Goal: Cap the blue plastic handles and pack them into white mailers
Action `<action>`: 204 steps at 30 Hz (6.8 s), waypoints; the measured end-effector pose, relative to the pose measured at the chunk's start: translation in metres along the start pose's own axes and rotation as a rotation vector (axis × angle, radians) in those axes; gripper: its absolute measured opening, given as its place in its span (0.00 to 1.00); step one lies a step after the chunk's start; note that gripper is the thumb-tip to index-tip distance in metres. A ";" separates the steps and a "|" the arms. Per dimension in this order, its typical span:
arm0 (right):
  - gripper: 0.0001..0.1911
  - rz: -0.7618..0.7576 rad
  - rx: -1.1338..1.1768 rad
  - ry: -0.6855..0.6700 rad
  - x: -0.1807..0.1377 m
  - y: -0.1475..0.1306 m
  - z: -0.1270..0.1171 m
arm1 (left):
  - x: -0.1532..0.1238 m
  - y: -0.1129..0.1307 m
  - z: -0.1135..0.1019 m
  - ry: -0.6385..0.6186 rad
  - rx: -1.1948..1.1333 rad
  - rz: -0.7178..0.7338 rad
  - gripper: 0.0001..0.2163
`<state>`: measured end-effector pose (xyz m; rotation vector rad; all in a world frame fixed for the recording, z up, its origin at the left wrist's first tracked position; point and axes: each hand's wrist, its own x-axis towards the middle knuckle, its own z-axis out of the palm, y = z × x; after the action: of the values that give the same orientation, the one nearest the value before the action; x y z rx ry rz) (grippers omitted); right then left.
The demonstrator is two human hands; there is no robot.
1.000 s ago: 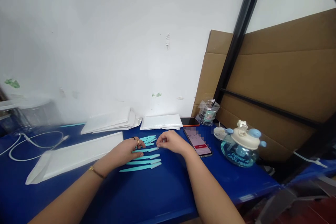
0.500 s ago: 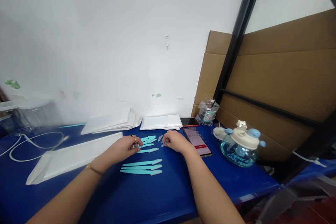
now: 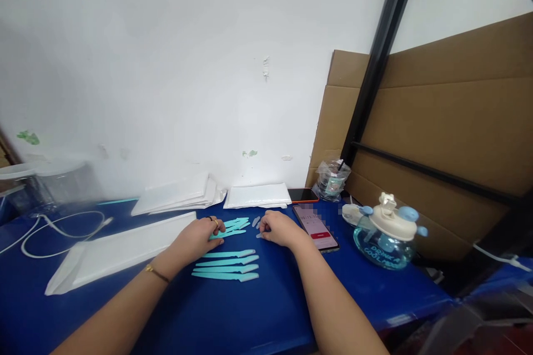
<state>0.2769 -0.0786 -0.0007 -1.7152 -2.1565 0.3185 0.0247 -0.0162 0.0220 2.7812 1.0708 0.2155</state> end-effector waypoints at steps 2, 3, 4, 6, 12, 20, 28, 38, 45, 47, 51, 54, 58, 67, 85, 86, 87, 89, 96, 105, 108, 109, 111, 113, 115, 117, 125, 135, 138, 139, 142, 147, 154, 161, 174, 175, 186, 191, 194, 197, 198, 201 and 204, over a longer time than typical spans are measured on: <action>0.03 -0.012 -0.003 0.001 0.001 -0.002 0.001 | 0.003 -0.004 0.002 0.019 0.042 -0.001 0.08; 0.03 -0.021 -0.004 0.001 0.001 -0.004 0.001 | 0.003 -0.005 0.003 0.022 0.056 0.007 0.07; 0.04 -0.030 -0.006 0.001 0.001 -0.005 0.002 | 0.004 -0.005 0.004 0.028 0.067 0.019 0.06; 0.06 -0.053 -0.014 0.001 0.002 -0.008 0.002 | 0.005 -0.005 0.006 0.043 0.088 0.041 0.05; 0.08 -0.054 -0.035 0.005 0.003 -0.009 0.004 | 0.009 -0.007 0.008 0.044 0.108 0.052 0.08; 0.10 -0.034 0.048 0.043 0.002 -0.013 0.006 | 0.009 -0.006 0.011 0.088 0.164 0.109 0.09; 0.06 -0.018 0.072 0.018 0.002 -0.018 0.005 | 0.005 -0.003 0.013 0.049 0.032 0.079 0.06; 0.04 -0.042 0.181 0.000 0.003 -0.020 0.010 | 0.009 -0.007 0.023 0.022 -0.118 0.028 0.05; 0.02 -0.073 0.246 -0.009 0.005 -0.029 0.018 | 0.008 -0.003 0.026 0.010 -0.242 0.075 0.05; 0.03 -0.096 0.248 -0.018 0.005 -0.030 0.018 | 0.009 -0.004 0.027 -0.007 -0.258 0.088 0.05; 0.06 -0.075 0.245 0.073 0.004 -0.020 0.007 | 0.011 -0.012 0.026 0.074 -0.241 0.059 0.08; 0.09 0.027 0.170 0.282 0.003 -0.006 -0.007 | 0.013 -0.020 0.024 0.200 -0.147 0.017 0.11; 0.12 0.006 0.077 0.287 0.005 0.006 -0.008 | 0.015 -0.026 0.025 0.173 -0.017 -0.011 0.09; 0.10 -0.049 -0.249 0.164 0.017 -0.010 0.016 | 0.015 -0.021 0.022 0.157 0.031 -0.046 0.07; 0.09 0.147 0.790 0.516 0.022 -0.013 0.017 | 0.012 -0.025 0.023 0.203 -0.784 -0.128 0.10; 0.12 0.141 0.914 0.542 0.021 -0.014 0.016 | 0.012 -0.023 0.023 0.195 -0.808 -0.126 0.11; 0.14 0.134 1.006 0.555 0.020 -0.016 0.015 | 0.012 -0.022 0.022 0.188 -0.826 -0.125 0.11; 0.16 0.125 1.120 0.568 0.020 -0.020 0.015 | 0.011 -0.019 0.021 0.171 -0.856 -0.128 0.12; 0.17 0.110 1.104 0.695 0.022 -0.027 0.016 | 0.009 -0.013 0.018 0.142 -0.873 -0.143 0.14; 0.16 0.099 1.027 0.662 0.022 -0.029 0.022 | 0.011 -0.015 0.023 0.147 -0.869 -0.137 0.14; 0.17 0.109 1.002 0.596 0.022 -0.032 0.025 | 0.012 -0.014 0.023 0.142 -0.879 -0.131 0.15; 0.18 0.110 0.996 0.567 0.021 -0.033 0.025 | 0.012 -0.014 0.023 0.131 -0.884 -0.128 0.15; 0.17 0.115 0.971 0.508 0.020 -0.034 0.023 | 0.011 -0.014 0.022 0.102 -0.893 -0.122 0.15; 0.17 0.136 0.911 0.467 0.017 -0.031 0.017 | 0.009 -0.014 0.019 0.070 -0.872 -0.101 0.14; 0.16 0.159 0.780 0.458 0.014 -0.026 0.009 | 0.006 -0.013 0.016 0.031 -0.795 -0.070 0.12; 0.14 0.131 0.562 0.432 0.011 -0.017 0.001 | 0.002 -0.011 0.012 -0.018 -0.696 -0.056 0.10; 0.08 0.012 -0.079 0.088 0.006 0.003 -0.001 | 0.002 -0.009 0.019 0.174 -0.244 -0.074 0.08; 0.05 -0.022 -0.193 0.116 0.012 -0.008 0.008 | 0.009 -0.018 0.033 0.254 -0.043 -0.027 0.04; 0.06 -0.005 -0.022 0.170 0.012 -0.011 0.009 | 0.009 -0.018 0.034 0.239 -0.062 -0.050 0.04; 0.07 0.013 0.073 0.181 0.012 -0.010 0.009 | 0.009 -0.018 0.034 0.230 -0.074 -0.060 0.04; 0.09 0.063 0.365 0.185 0.011 -0.008 0.006 | 0.009 -0.018 0.032 0.191 -0.132 -0.092 0.05; 0.14 0.129 0.678 0.203 0.008 -0.007 0.000 | 0.007 -0.020 0.020 0.155 -0.284 -0.112 0.06; 0.10 0.065 0.655 0.289 0.010 -0.003 0.002 | 0.005 -0.020 0.016 0.138 -0.365 -0.123 0.06; 0.05 -0.008 0.590 0.311 0.012 -0.006 0.004 | 0.008 -0.022 0.020 0.124 -0.392 -0.101 0.06; 0.07 -0.006 0.507 0.168 0.007 -0.010 -0.002 | 0.008 -0.020 0.022 0.132 -0.333 -0.050 0.07; 0.08 0.039 0.434 0.217 0.007 -0.005 -0.004 | 0.008 -0.022 0.022 0.180 -0.276 -0.064 0.08; 0.03 0.348 -0.083 0.231 0.019 0.028 0.014 | 0.011 -0.026 0.027 0.225 -0.069 -0.135 0.06; 0.03 0.315 0.031 0.262 0.018 0.024 0.013 | 0.011 -0.025 0.024 0.176 -0.128 -0.158 0.05; 0.08 0.313 0.310 0.318 0.015 0.016 0.009 | 0.009 -0.022 0.018 0.191 -0.165 -0.146 0.06; 0.10 0.329 0.686 0.293 0.013 0.007 0.004 | 0.006 -0.019 0.012 0.191 -0.253 -0.128 0.06; 0.12 0.333 0.796 0.286 0.012 0.004 0.002 | 0.006 -0.019 0.011 0.187 -0.294 -0.125 0.06; 0.16 0.362 1.005 0.281 0.010 0.000 -0.003 | 0.005 -0.021 0.011 0.184 -0.409 -0.139 0.07; 0.16 0.401 1.049 0.303 0.009 -0.004 -0.006 | 0.006 -0.023 0.013 0.181 -0.485 -0.148 0.07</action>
<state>0.2739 -0.0714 0.0081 -1.3734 -1.0484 0.9989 0.0161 0.0036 0.0049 2.2740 1.0834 0.6259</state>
